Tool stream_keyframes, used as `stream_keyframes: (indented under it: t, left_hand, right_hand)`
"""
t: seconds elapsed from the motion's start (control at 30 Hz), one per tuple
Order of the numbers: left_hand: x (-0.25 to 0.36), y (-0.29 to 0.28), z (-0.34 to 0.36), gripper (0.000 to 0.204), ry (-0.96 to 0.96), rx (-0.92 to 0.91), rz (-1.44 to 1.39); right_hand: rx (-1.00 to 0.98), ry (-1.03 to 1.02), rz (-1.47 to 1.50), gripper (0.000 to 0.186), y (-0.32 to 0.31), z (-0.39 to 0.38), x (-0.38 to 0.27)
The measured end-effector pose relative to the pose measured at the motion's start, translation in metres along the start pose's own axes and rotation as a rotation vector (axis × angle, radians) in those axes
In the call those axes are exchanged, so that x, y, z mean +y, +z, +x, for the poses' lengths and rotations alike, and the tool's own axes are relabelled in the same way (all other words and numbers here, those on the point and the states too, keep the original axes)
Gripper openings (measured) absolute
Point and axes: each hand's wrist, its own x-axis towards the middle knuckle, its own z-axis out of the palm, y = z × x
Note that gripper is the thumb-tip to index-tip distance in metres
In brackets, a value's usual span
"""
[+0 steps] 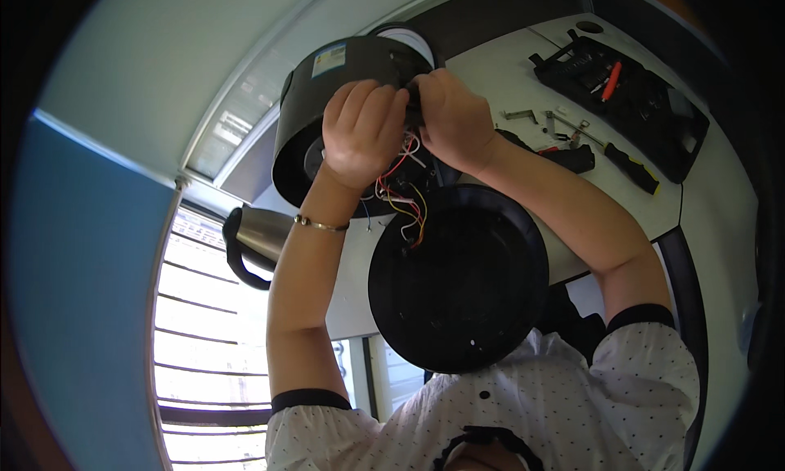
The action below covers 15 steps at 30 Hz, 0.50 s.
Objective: The person works on the internal wiring of a disassembled appliance, likely a rice cooker. They hold the device and manipulate various colored wires and a small circuit board with their hands, attempting to connect or adjust components.
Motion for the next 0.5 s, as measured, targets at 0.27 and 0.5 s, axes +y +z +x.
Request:
stream_keyframes:
  t: [0.27, 0.5]
  left_hand:
    - [0.011, -0.026, -0.009, 0.032, -0.085, 0.067, 0.131]
    - [0.071, -0.182, -0.049, 0.021, -0.319, 0.108, -1.568]
  right_hand:
    - [-0.109, -0.037, -0.054, 0.045, -0.008, 0.0, 0.007]
    - [-0.042, -0.145, -0.036, 0.047, 0.004, -0.001, 0.011]
